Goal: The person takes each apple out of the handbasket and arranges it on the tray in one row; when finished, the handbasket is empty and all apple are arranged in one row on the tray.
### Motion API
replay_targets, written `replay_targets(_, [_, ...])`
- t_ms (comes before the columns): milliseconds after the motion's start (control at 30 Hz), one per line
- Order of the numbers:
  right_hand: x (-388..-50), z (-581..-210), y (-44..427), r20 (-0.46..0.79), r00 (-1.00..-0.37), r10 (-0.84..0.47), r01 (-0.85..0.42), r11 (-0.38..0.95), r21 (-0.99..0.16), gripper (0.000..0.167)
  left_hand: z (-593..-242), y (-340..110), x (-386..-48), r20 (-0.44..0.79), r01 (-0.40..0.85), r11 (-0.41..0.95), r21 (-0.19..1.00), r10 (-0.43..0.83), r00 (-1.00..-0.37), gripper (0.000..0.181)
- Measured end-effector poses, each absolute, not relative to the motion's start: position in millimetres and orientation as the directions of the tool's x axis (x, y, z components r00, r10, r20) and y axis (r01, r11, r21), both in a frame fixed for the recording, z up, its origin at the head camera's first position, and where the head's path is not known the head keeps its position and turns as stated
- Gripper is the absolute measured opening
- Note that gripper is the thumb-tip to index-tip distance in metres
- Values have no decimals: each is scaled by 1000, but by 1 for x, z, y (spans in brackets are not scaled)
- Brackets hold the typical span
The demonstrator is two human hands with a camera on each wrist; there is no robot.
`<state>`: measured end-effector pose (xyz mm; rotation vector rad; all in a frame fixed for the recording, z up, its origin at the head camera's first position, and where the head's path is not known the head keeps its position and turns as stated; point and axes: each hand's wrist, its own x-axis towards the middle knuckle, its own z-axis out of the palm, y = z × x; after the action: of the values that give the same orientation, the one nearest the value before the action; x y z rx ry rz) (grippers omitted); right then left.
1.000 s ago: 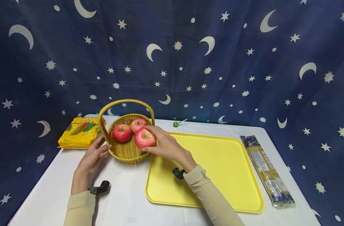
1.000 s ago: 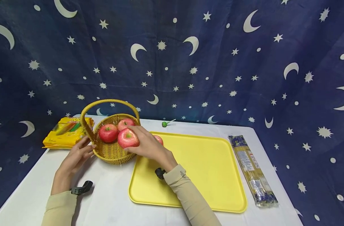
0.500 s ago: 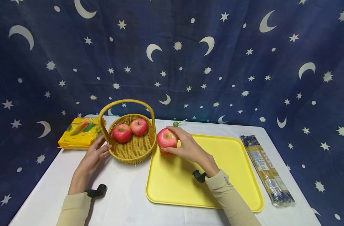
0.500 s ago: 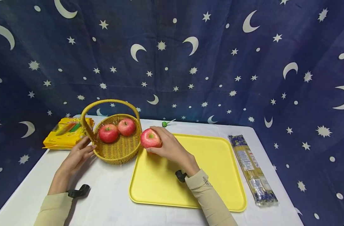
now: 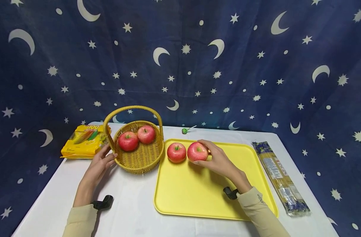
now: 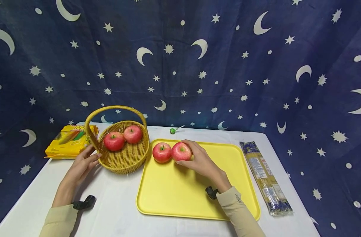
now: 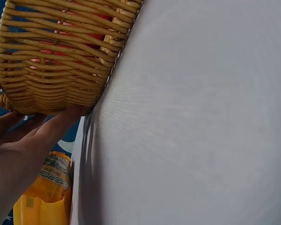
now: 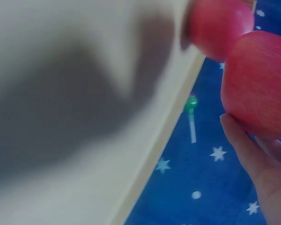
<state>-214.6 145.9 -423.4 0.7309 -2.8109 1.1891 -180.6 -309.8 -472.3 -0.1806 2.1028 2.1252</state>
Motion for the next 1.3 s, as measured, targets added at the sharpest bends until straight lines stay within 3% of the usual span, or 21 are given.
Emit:
replay_targets(533, [-228,-457,156,73,-926,-371,-306,623,-719,78,-472,-310,-181,-196,-196,-2,981,13,-981,83])
replay_targets(1300, [-241,-463,149,42,-915,-401,-307,625,-718,83,-472,-310,-180,-183,-183,-4,983,11,-983,81])
